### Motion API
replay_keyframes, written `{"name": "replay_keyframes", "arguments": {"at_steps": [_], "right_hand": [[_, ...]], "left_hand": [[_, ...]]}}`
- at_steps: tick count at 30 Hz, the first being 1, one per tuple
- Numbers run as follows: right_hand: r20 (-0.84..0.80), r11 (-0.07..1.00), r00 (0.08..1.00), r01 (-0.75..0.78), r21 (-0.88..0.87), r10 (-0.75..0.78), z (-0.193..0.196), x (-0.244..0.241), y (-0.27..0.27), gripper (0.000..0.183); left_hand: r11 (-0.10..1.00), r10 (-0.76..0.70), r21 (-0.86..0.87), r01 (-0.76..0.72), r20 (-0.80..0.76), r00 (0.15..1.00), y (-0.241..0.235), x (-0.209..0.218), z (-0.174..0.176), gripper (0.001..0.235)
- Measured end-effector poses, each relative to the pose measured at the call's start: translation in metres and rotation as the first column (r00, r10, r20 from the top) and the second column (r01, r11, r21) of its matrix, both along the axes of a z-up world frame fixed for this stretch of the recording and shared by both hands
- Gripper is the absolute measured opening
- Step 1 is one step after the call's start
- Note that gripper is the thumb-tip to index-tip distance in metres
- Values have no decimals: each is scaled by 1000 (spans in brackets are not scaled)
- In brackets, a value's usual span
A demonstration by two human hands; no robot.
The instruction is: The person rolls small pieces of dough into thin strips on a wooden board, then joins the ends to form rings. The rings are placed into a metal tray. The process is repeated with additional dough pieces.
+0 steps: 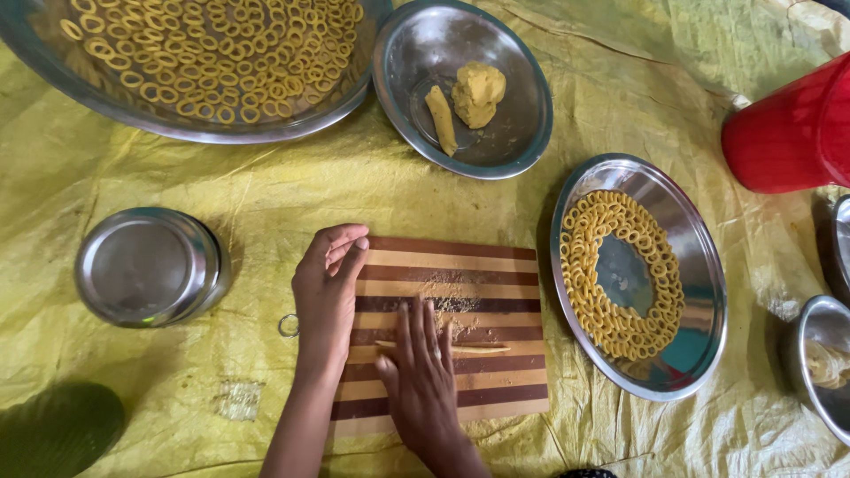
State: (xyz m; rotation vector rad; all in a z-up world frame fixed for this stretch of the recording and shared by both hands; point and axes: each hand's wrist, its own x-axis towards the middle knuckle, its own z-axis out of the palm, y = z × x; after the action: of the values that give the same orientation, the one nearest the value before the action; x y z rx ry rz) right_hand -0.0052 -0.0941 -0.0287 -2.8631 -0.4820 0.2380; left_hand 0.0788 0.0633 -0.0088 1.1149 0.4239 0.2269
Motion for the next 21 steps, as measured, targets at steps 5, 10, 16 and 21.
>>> {"name": "replay_keyframes", "arguments": {"at_steps": [5, 10, 16, 21], "right_hand": [[220, 997, 975, 38, -67, -22, -18, 80, 14, 72], [302, 987, 946, 146, -73, -118, -31, 173, 20, 75], [332, 982, 926, 191, 1, -180, -33, 203, 23, 76], [309, 992, 947, 109, -56, -87, -26, 150, 25, 73]], "left_hand": [[1000, -23, -19, 22, -38, 999, 2, -1, 4, 20], [1000, -30, -4, 30, -25, 999, 3, 1, 6, 19], [999, -42, 29, 44, -68, 997, 5, 1, 6, 20], [999, -18, 44, 19, -23, 1000, 5, 2, 4, 19]]}}
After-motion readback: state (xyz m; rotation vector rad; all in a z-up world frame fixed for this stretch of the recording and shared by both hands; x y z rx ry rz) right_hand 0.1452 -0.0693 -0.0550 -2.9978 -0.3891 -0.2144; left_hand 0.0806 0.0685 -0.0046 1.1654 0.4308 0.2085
